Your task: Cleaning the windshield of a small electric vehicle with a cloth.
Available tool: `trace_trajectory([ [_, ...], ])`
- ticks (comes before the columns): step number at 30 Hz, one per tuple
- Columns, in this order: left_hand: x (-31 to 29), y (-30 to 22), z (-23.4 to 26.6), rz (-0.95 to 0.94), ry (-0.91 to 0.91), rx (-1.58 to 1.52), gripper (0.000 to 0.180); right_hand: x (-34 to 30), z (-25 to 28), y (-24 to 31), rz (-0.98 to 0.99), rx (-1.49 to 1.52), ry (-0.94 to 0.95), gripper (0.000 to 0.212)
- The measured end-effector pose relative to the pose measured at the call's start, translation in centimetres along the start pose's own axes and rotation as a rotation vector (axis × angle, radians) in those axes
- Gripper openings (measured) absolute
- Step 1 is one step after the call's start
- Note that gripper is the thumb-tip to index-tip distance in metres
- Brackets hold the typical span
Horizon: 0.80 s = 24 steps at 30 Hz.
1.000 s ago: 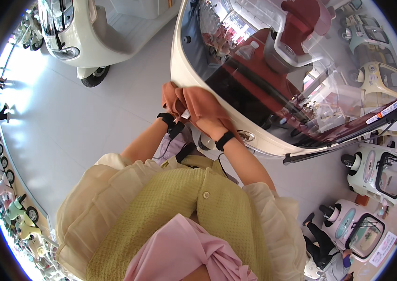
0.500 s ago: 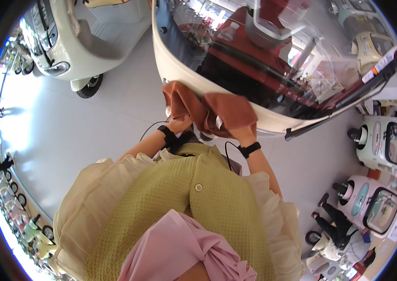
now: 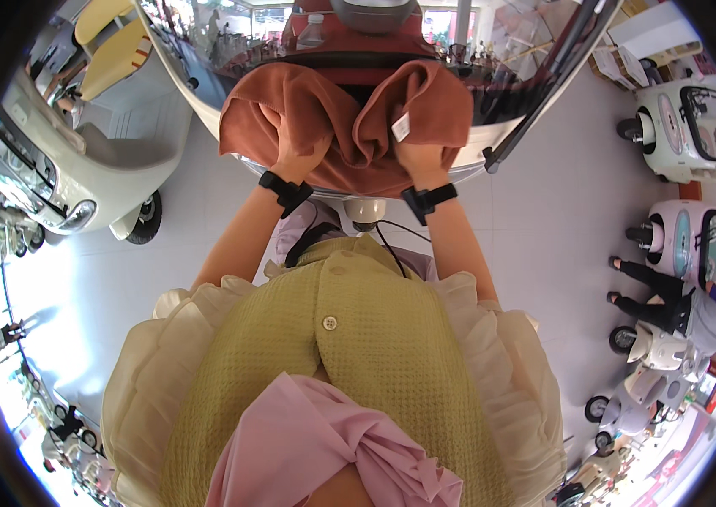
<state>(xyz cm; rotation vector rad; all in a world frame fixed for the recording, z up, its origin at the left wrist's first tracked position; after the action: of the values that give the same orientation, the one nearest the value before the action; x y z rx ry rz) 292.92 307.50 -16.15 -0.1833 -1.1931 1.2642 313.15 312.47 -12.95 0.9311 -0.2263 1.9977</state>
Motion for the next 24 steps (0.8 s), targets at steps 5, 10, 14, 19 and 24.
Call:
trace_trajectory([
  [5,-7.0,-0.2,-1.4,-0.149,0.400,0.455,0.062,-4.6,0.3,3.5,-0.075,0.064,0.373,0.046],
  [10,-15.6,3.1,-3.5,-0.239,0.786,0.685,0.042,-6.9,1.6,4.9,0.303,0.065,0.595,0.032],
  [14,-17.1,4.2,-3.3,-0.099,0.760,0.454,0.028,-8.5,0.7,1.9,0.171,0.229,0.651,0.039],
  [19,-12.5,2.4,-2.8,0.026,0.652,0.448,0.026,-10.8,1.7,-5.8,-0.413,0.312,0.019,0.065],
  [24,-5.6,-1.4,-5.3,0.019,0.559,0.405,0.035,-11.4,-0.7,-10.6,-0.679,0.207,-0.050,0.064],
])
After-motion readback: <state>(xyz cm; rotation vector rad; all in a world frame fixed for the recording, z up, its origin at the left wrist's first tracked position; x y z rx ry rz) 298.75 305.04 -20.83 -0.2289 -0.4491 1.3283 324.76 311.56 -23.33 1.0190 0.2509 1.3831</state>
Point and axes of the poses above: each hand's wrist, its own x-axis towards the middle knuckle, its own z-axis out of the back of the hand, y = z × x, the point moved 5 cm from there along x, towards the middle knuckle, and after that the axes turned 9 degrees about -x, right-handed, at the moved point
